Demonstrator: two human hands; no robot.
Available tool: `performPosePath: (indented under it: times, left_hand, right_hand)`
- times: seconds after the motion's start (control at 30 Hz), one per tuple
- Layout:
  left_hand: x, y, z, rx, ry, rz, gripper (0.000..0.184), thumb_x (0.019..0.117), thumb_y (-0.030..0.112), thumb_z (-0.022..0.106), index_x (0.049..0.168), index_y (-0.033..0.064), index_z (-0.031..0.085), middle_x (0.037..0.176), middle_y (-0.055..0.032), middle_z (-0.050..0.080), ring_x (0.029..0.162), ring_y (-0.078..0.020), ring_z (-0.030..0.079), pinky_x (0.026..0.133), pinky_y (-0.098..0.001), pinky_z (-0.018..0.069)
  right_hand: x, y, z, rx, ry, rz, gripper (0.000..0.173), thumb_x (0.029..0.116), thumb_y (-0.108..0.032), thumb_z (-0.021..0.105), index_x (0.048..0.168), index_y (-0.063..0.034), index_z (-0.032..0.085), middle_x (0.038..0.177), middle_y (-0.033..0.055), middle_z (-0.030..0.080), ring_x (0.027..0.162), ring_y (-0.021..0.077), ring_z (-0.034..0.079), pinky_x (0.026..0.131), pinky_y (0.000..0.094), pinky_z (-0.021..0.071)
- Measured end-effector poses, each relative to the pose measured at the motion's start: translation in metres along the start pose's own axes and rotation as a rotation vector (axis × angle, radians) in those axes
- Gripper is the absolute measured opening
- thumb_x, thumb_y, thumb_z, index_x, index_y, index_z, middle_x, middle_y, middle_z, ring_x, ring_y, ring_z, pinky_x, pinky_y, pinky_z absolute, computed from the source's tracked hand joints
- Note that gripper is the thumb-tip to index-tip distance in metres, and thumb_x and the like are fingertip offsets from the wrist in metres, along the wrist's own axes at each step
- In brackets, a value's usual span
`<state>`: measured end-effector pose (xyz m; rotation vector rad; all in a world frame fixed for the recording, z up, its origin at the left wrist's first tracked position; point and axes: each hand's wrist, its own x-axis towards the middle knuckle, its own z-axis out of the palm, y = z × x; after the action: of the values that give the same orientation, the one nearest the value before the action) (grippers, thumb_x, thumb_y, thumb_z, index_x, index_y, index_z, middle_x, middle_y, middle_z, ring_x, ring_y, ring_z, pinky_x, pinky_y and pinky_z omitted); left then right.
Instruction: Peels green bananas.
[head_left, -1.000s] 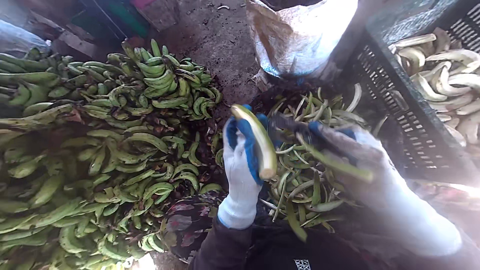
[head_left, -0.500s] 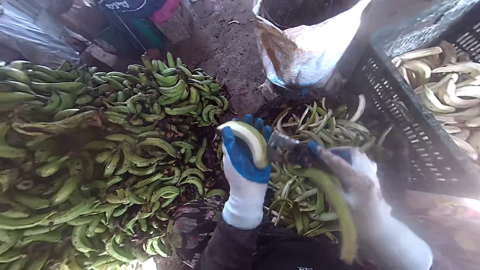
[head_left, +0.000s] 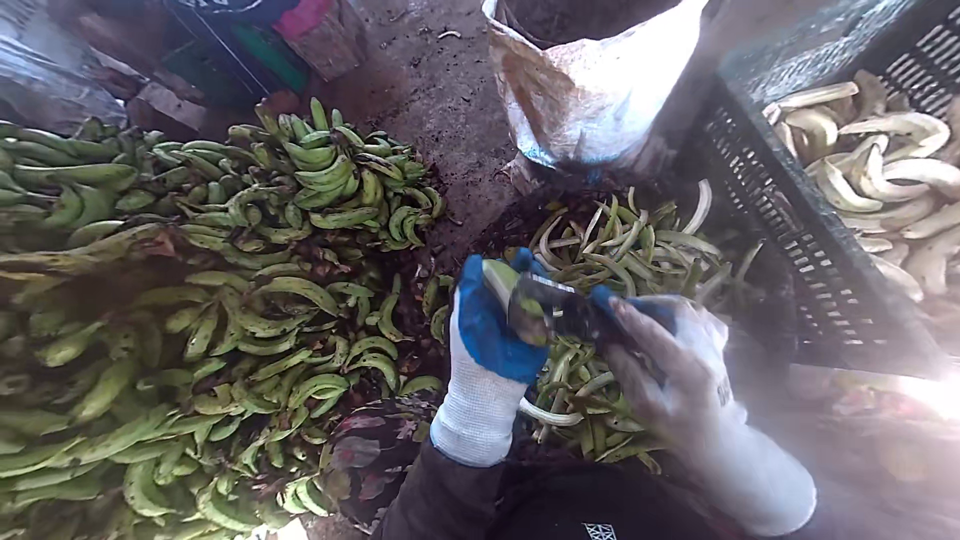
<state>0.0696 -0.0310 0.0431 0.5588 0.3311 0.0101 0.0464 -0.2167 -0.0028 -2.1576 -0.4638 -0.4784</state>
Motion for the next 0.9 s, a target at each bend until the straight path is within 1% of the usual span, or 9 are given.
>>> performPosePath:
  times: [0.1, 0.2, 0.27, 0.37, 0.5, 0.6, 0.67, 0.8, 0.9]
  left_hand:
    - [0.007, -0.003, -0.007, 0.059, -0.122, 0.048, 0.044, 0.108, 0.05, 0.031, 0.114, 0.0185, 0.062, 0.095, 0.0003, 0.067, 0.084, -0.0108, 0.068, 0.072, -0.027, 0.0585]
    - [-0.007, -0.013, -0.009, 0.82, -0.155, 0.207, 0.045, 0.1093, 0.03, 0.025, 0.137, 0.0074, 0.052, 0.101, 0.0024, 0.065, 0.084, -0.0021, 0.063, 0.075, -0.0206, 0.0554]
    - [-0.014, -0.014, -0.018, 0.991, -0.27, 0.088, 0.049, 0.1063, 0.032, 0.025, 0.122, -0.0005, 0.058, 0.084, -0.0045, 0.07, 0.069, -0.0112, 0.067, 0.063, -0.0287, 0.0586]
    - [-0.018, -0.009, -0.021, 0.837, -0.152, -0.03, 0.054, 0.1059, 0.029, 0.021, 0.137, -0.002, 0.052, 0.083, -0.0113, 0.07, 0.065, -0.019, 0.069, 0.057, -0.0327, 0.06]
    - [-0.005, 0.007, -0.006, 0.549, 0.232, 0.031, 0.045, 0.1115, 0.04, 0.028, 0.127, 0.0094, 0.057, 0.075, -0.0033, 0.062, 0.059, -0.0119, 0.064, 0.054, -0.0267, 0.0575]
    - [0.004, 0.014, -0.006, 0.218, 0.182, -0.112, 0.045, 0.1088, 0.046, 0.03, 0.109, 0.0133, 0.06, 0.079, -0.0016, 0.065, 0.065, -0.0108, 0.067, 0.058, -0.0255, 0.0585]
    - [0.011, 0.014, -0.016, 0.166, 0.078, -0.162, 0.047, 0.1082, 0.051, 0.031, 0.107, 0.0136, 0.06, 0.085, -0.0023, 0.065, 0.07, -0.0123, 0.066, 0.062, -0.0273, 0.0578]
    - [-0.009, 0.002, 0.003, 0.86, -0.044, 0.039, 0.035, 0.1094, 0.021, 0.035, 0.134, 0.0069, 0.056, 0.095, -0.004, 0.069, 0.079, -0.0099, 0.068, 0.07, -0.0274, 0.0599]
    - [-0.014, 0.0, 0.007, 0.621, -0.063, -0.185, 0.046, 0.1103, 0.04, 0.022, 0.122, 0.0096, 0.055, 0.076, -0.0048, 0.063, 0.06, -0.0118, 0.064, 0.054, -0.0256, 0.0569]
  right_hand:
    - [-0.013, -0.002, 0.007, 0.012, 0.087, -0.063, 0.026, 0.1015, -0.034, 0.058, 0.124, -0.0289, 0.069, 0.118, 0.0135, 0.068, 0.115, 0.0306, 0.061, 0.099, 0.0546, 0.0425]
    - [0.006, 0.013, 0.002, -0.013, 0.014, 0.001, 0.032, 0.1002, -0.032, 0.057, 0.125, -0.0217, 0.073, 0.111, 0.0184, 0.069, 0.102, 0.0354, 0.065, 0.084, 0.0582, 0.0469]
    - [0.021, 0.029, -0.012, -0.075, -0.299, 0.205, 0.04, 0.1004, -0.037, 0.054, 0.136, -0.0266, 0.069, 0.11, 0.0145, 0.071, 0.102, 0.034, 0.067, 0.083, 0.0594, 0.0507]
    - [0.034, 0.029, -0.023, -0.109, -0.871, 0.623, 0.042, 0.1082, -0.04, 0.047, 0.144, -0.0202, 0.058, 0.127, 0.0173, 0.067, 0.119, 0.0359, 0.063, 0.102, 0.0593, 0.0472]
    - [0.006, 0.011, -0.007, 0.016, -0.339, 0.196, 0.042, 0.1005, -0.034, 0.051, 0.135, -0.0184, 0.069, 0.11, 0.0114, 0.072, 0.102, 0.0279, 0.068, 0.087, 0.0533, 0.0536]
    - [0.001, 0.01, -0.009, 0.125, -0.122, -0.043, 0.034, 0.0992, -0.034, 0.058, 0.131, -0.0289, 0.07, 0.119, 0.0086, 0.07, 0.116, 0.0262, 0.063, 0.1, 0.0572, 0.0444]
    - [-0.003, 0.011, -0.008, 0.11, -0.069, -0.087, 0.03, 0.099, -0.033, 0.06, 0.127, -0.0328, 0.07, 0.119, 0.0096, 0.069, 0.119, 0.0274, 0.061, 0.105, 0.0577, 0.0415]
    - [0.012, 0.013, -0.004, 0.058, -0.07, 0.03, 0.036, 0.0984, -0.033, 0.059, 0.13, -0.024, 0.072, 0.11, 0.015, 0.069, 0.1, 0.0301, 0.064, 0.081, 0.0539, 0.0475]
    - [0.018, 0.028, -0.018, -0.1, -0.422, 0.314, 0.043, 0.1034, -0.038, 0.049, 0.14, -0.0235, 0.066, 0.108, 0.0164, 0.069, 0.098, 0.0347, 0.067, 0.082, 0.059, 0.0519]
